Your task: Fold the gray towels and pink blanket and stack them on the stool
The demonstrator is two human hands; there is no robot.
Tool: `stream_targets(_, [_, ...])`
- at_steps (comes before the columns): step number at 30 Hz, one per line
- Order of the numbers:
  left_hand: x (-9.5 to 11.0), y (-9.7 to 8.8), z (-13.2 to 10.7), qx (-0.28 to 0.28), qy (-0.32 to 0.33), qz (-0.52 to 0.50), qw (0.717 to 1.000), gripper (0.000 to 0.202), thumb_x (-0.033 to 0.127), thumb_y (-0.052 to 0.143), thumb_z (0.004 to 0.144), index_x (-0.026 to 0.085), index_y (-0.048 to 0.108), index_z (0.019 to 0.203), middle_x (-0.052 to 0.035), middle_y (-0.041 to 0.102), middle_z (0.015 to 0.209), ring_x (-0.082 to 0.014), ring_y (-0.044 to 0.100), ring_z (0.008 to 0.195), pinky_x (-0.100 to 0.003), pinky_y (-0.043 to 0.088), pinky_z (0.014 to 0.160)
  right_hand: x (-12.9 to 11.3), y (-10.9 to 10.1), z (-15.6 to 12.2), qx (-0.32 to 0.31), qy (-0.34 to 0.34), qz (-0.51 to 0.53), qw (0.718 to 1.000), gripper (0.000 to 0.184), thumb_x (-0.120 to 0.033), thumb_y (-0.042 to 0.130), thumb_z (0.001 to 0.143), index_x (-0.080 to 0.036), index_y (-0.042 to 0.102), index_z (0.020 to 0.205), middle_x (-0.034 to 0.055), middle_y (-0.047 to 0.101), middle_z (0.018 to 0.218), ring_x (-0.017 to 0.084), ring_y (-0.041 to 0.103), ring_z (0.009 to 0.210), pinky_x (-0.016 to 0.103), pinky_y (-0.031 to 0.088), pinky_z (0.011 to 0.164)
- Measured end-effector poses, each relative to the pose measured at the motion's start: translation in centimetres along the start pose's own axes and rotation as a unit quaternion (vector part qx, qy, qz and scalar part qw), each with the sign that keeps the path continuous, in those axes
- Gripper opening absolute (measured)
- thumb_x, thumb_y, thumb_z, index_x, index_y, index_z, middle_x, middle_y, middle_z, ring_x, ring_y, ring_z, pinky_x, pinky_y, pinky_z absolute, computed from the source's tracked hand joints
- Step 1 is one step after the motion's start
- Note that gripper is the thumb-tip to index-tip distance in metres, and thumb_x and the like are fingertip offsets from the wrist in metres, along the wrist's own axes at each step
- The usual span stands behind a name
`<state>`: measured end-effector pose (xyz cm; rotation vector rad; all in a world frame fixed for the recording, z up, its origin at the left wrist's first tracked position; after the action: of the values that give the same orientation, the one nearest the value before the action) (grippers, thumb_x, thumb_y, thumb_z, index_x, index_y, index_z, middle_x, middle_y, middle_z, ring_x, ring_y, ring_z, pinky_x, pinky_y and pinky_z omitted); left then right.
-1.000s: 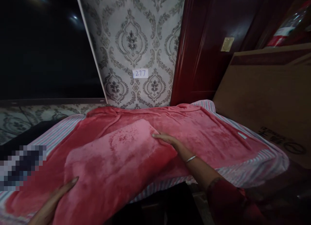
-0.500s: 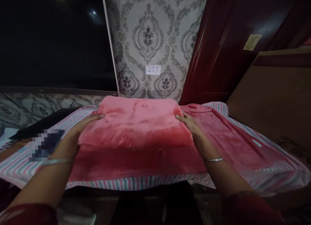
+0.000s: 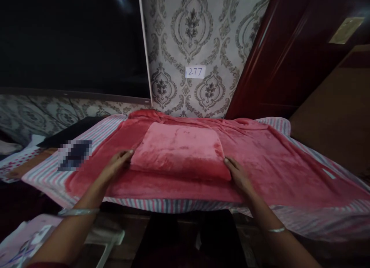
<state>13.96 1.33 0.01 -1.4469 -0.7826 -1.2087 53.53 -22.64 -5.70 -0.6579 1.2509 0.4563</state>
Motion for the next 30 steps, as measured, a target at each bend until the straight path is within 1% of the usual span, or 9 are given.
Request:
stream_targets(3, [-0.2, -0.1, -1.2, 0.006, 0.029, 0.066, 0.997, 0.059, 0.077, 0.067, 0.058, 0.019, 0.056, 0.061, 0.0025, 0.049, 0.053, -0.0129, 0.048, 0.053, -0.023, 0.036, 0.047, 0.1, -0.1, -1.6, 0.044, -0.049, -0.096, 0.993, 0.074, -0.077, 0.055, 0.075, -0.015, 0.072, 0.111, 0.0162, 0.073, 0.117, 0.031, 0.065, 0.108, 0.047, 0.049, 0.098])
stream_targets(5, [-0.2, 0.2, -1.7, 0.006, 0.032, 0.093, 0.995, 0.059, 0.079, 0.062, 0.061, 0.02, 0.055, 0.061, 0.003, 0.048, 0.05, -0.0123, 0.045, 0.05, -0.023, 0.031, 0.045, -0.1, -0.1, -2.2, 0.045, -0.062, -0.144, 0.987, 0.08, -0.079, 0.05, 0.075, -0.013, 0.071, 0.117, 0.0174, 0.072, 0.116, 0.031, 0.066, 0.101, 0.047, 0.051, 0.093])
stream_targets(8, [0.0, 0.9, -2.3, -0.001, 0.009, 0.098, 0.995, 0.06, 0.079, 0.059, 0.064, 0.02, 0.059, 0.073, 0.0029, 0.051, 0.047, -0.0134, 0.046, 0.044, -0.024, 0.031, 0.043, -0.4, 0.0, -2.5, 0.023, -0.062, -0.196, 0.978, 0.08, -0.076, 0.05, 0.075, -0.015, 0.069, 0.124, 0.016, 0.072, 0.118, 0.031, 0.067, 0.099, 0.046, 0.052, 0.09])
stream_targets(13, [0.2, 1.5, -2.1, 0.001, -0.022, 0.088, 0.996, 0.066, 0.077, 0.065, 0.058, 0.02, 0.058, 0.089, 0.0007, 0.058, 0.046, -0.0197, 0.056, 0.041, -0.026, 0.037, 0.043, -0.9, 0.1, -2.3, 0.019, -0.067, -0.23, 0.971, 0.075, -0.068, 0.052, 0.078, -0.016, 0.065, 0.131, 0.0157, 0.071, 0.121, 0.029, 0.067, 0.094, 0.044, 0.052, 0.086])
stream_targets(18, [0.8, 1.7, -1.5, 0.031, 0.024, 0.02, 0.999, 0.067, 0.073, 0.073, 0.052, 0.019, 0.057, 0.089, 0.0017, 0.061, 0.055, -0.0169, 0.056, 0.045, -0.026, 0.038, 0.047, -1.9, 0.2, -2.7, 0.014, -0.028, -0.196, 0.98, 0.078, -0.063, 0.056, 0.077, -0.013, 0.059, 0.136, 0.0087, 0.071, 0.086, 0.023, 0.065, 0.071, 0.035, 0.053, 0.063])
stream_targets(21, [1.3, 2.0, -0.9, 0.029, 0.019, 0.01, 0.999, 0.071, 0.069, 0.074, 0.054, 0.017, 0.061, 0.099, 0.0032, 0.058, 0.059, -0.0149, 0.054, 0.05, -0.024, 0.035, 0.048, -3.0, 0.6, -2.9, -0.026, 0.051, -0.09, 0.994, 0.088, -0.06, 0.06, 0.077, -0.014, 0.044, 0.15, 0.0045, 0.069, 0.078, 0.02, 0.064, 0.055, 0.032, 0.051, 0.049])
stream_targets(23, [1.2, 2.2, -0.4, 0.032, 0.021, 0.012, 0.999, 0.07, 0.065, 0.074, 0.053, 0.016, 0.062, 0.103, 0.0025, 0.059, 0.064, -0.0158, 0.056, 0.058, -0.025, 0.038, 0.053, -3.4, 0.9, -3.1, -0.05, 0.091, -0.022, 0.994, 0.091, -0.055, 0.062, 0.076, -0.016, 0.036, 0.154, 0.0014, 0.067, 0.072, 0.019, 0.061, 0.046, 0.032, 0.05, 0.044])
stream_targets(27, [-0.4, 2.6, 0.5, 0.073, 0.049, 0.026, 0.996, 0.057, 0.054, 0.07, 0.055, 0.019, 0.063, 0.099, -0.0019, 0.066, 0.081, -0.0207, 0.062, 0.079, -0.029, 0.047, 0.069, -2.8, 1.2, -3.5, -0.046, 0.083, 0.005, 0.995, 0.085, -0.048, 0.064, 0.073, -0.018, 0.044, 0.15, -0.0063, 0.055, 0.055, 0.016, 0.049, 0.037, 0.028, 0.042, 0.037])
stream_targets(30, [-1.8, 2.6, 0.7, 0.078, 0.03, 0.023, 0.996, 0.053, 0.051, 0.066, 0.059, 0.019, 0.063, 0.101, -0.0035, 0.068, 0.087, -0.0225, 0.064, 0.084, -0.032, 0.05, 0.075, -1.8, 1.3, -3.9, -0.028, 0.076, 0.019, 0.996, 0.084, -0.05, 0.064, 0.072, -0.017, 0.047, 0.147, -0.0057, 0.056, 0.06, 0.013, 0.045, 0.039, 0.028, 0.042, 0.039])
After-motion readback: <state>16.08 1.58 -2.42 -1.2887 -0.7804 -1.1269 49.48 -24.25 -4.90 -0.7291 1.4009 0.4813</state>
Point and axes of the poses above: each hand's wrist, its own z-axis towards the middle knuckle, its own y-axis out of the palm, x = y × z, the point moved 1 cm from there along z, towards the middle knuckle
